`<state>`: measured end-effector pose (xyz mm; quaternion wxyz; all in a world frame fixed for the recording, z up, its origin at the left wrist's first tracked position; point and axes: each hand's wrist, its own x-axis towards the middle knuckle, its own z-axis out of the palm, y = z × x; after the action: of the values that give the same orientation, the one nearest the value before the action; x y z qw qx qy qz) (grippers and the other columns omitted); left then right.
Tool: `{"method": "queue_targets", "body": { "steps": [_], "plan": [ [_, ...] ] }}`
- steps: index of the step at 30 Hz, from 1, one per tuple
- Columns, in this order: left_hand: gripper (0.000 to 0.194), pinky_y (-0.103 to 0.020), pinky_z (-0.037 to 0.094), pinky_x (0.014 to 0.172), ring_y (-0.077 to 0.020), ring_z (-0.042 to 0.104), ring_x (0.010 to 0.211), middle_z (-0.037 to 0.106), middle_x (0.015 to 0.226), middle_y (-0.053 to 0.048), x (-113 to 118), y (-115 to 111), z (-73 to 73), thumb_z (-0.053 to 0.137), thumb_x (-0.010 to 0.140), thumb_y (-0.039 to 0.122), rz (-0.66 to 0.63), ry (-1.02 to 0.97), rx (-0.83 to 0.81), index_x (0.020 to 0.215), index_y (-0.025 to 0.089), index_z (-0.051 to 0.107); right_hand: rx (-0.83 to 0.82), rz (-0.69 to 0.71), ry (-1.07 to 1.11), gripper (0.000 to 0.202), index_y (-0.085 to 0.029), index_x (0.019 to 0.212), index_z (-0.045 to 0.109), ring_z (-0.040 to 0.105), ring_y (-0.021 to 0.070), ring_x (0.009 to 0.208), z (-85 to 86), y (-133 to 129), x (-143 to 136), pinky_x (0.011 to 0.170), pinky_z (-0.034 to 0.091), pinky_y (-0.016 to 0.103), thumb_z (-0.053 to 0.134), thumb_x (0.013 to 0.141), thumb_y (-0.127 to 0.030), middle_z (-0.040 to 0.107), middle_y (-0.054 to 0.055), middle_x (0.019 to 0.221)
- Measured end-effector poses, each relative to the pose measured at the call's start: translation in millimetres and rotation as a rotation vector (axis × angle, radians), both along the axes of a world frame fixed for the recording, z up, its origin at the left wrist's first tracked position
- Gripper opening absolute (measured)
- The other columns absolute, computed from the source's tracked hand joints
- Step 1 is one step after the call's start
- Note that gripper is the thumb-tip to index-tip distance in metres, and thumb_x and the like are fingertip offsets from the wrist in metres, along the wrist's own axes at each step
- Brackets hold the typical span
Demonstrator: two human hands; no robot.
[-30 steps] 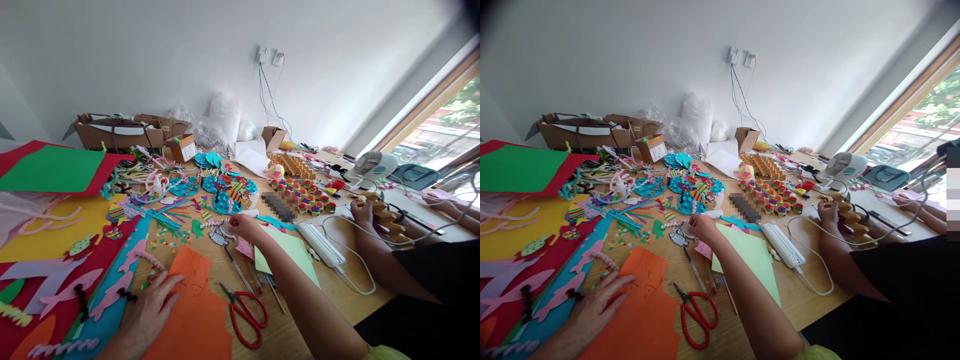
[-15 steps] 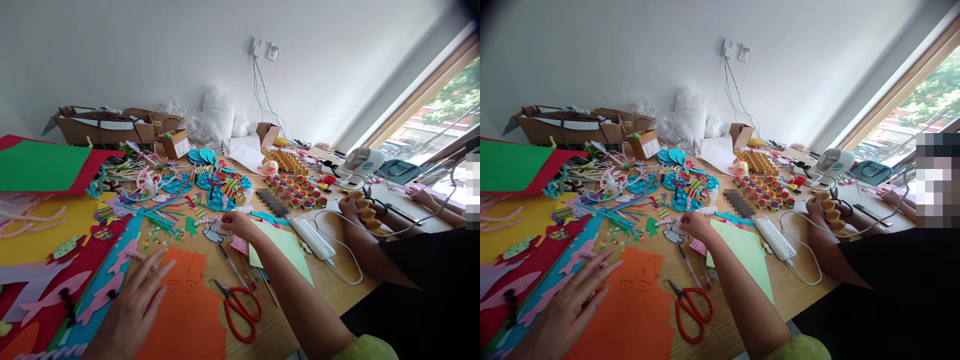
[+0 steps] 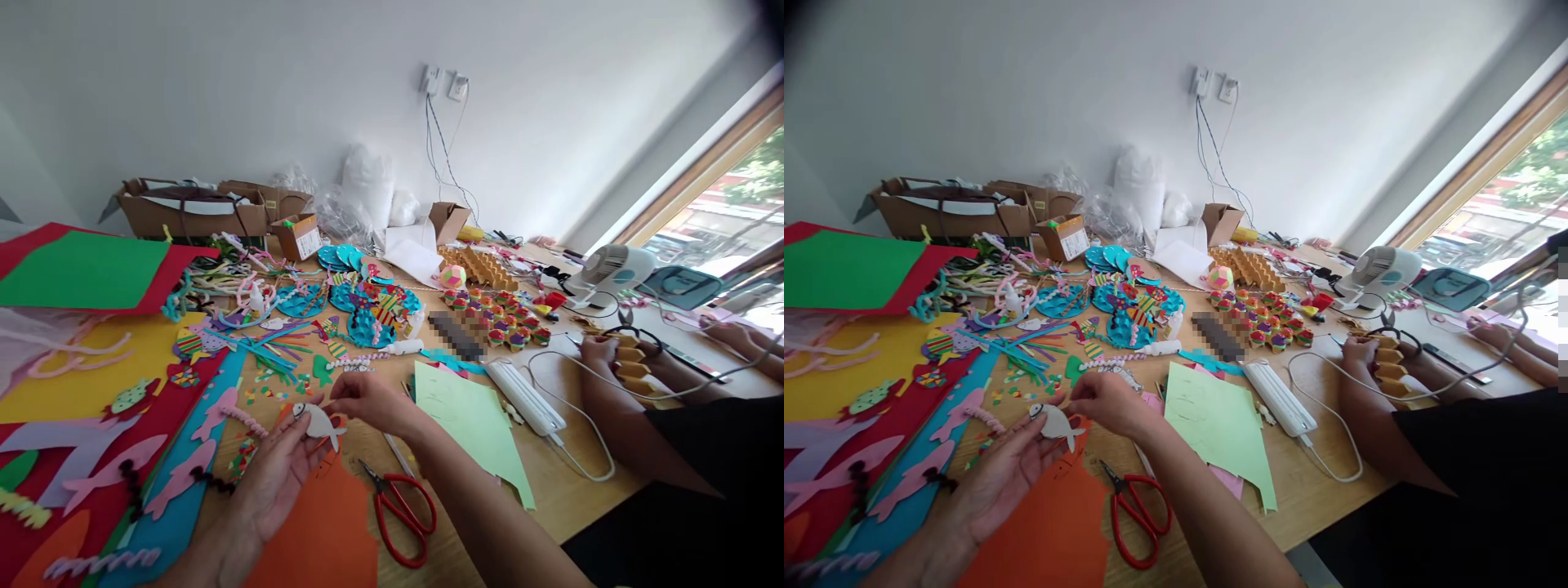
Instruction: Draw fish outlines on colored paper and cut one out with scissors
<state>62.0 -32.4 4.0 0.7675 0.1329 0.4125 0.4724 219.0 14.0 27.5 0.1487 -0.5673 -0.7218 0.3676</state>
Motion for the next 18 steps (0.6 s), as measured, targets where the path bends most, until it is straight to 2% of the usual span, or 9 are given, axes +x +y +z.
{"method": "queue_targets", "body": {
  "steps": [3, 5, 7, 11, 18],
  "plan": [
    [0.026, -0.026, 0.056, 0.062, -0.0175, 0.068, 0.075, 0.07, 0.09, -0.011, -6.0, 1.0, 4.5, 0.042, 0.09, 0.008, 0.039, 0.015, -0.014, 0.111, 0.013, 0.057, 0.088, -0.146, -0.218, 0.009, -0.015, 0.088, 0.063, 0.059, 0.0176, 0.087, 1.8, 15.7, 26.6, 0.071, 0.043, 0.026, 0.056, 0.081, -0.016, 0.065, 0.004, 0.087],
    [0.03, -0.026, 0.056, 0.061, -0.0186, 0.069, 0.077, 0.069, 0.093, -0.013, -10.1, 2.8, 6.1, 0.039, 0.091, 0.007, 0.049, 0.026, -0.019, 0.116, 0.013, 0.054, 0.086, -0.222, -0.372, 0.01, -0.012, 0.089, 0.063, 0.058, 0.0228, 0.093, 1.5, 24.7, 43.2, 0.076, 0.044, 0.034, 0.056, 0.082, -0.015, 0.064, 0.009, 0.09],
    [0.032, -0.027, 0.056, 0.062, -0.0191, 0.069, 0.078, 0.069, 0.092, -0.013, -12.7, 4.3, 5.9, 0.036, 0.091, 0.006, 0.061, 0.021, -0.025, 0.118, 0.013, 0.052, 0.052, -0.233, -0.487, 0.014, -0.012, 0.095, 0.062, 0.059, 0.0219, 0.094, -1.6, 30.0, 53.4, 0.079, 0.046, 0.038, 0.058, 0.085, -0.022, 0.063, 0.008, 0.097],
    [0.032, -0.031, 0.057, 0.069, -0.0198, 0.068, 0.084, 0.068, 0.095, -0.014, -13.0, 4.3, 3.3, 0.035, 0.092, 0.009, 0.077, -0.048, -0.064, 0.119, 0.013, 0.051, -0.006, -0.188, -0.624, 0.027, -0.016, 0.112, 0.056, 0.059, 0.0196, 0.096, -14.8, 34.7, 53.8, 0.082, 0.05, 0.041, 0.054, 0.089, -0.031, 0.058, 0.007, 0.113],
    [0.033, -0.031, 0.058, 0.071, -0.0215, 0.068, 0.087, 0.068, 0.098, -0.015, -10.7, 4.0, 1.9, 0.034, 0.093, 0.01, 0.061, -0.062, -0.107, 0.121, 0.01, 0.051, -0.038, -0.185, -0.699, 0.029, -0.016, 0.115, 0.055, 0.058, 0.0205, 0.098, -29.9, 44.7, 45.7, 0.082, 0.05, 0.041, 0.054, 0.089, -0.03, 0.057, 0.008, 0.116]
  ]
}}
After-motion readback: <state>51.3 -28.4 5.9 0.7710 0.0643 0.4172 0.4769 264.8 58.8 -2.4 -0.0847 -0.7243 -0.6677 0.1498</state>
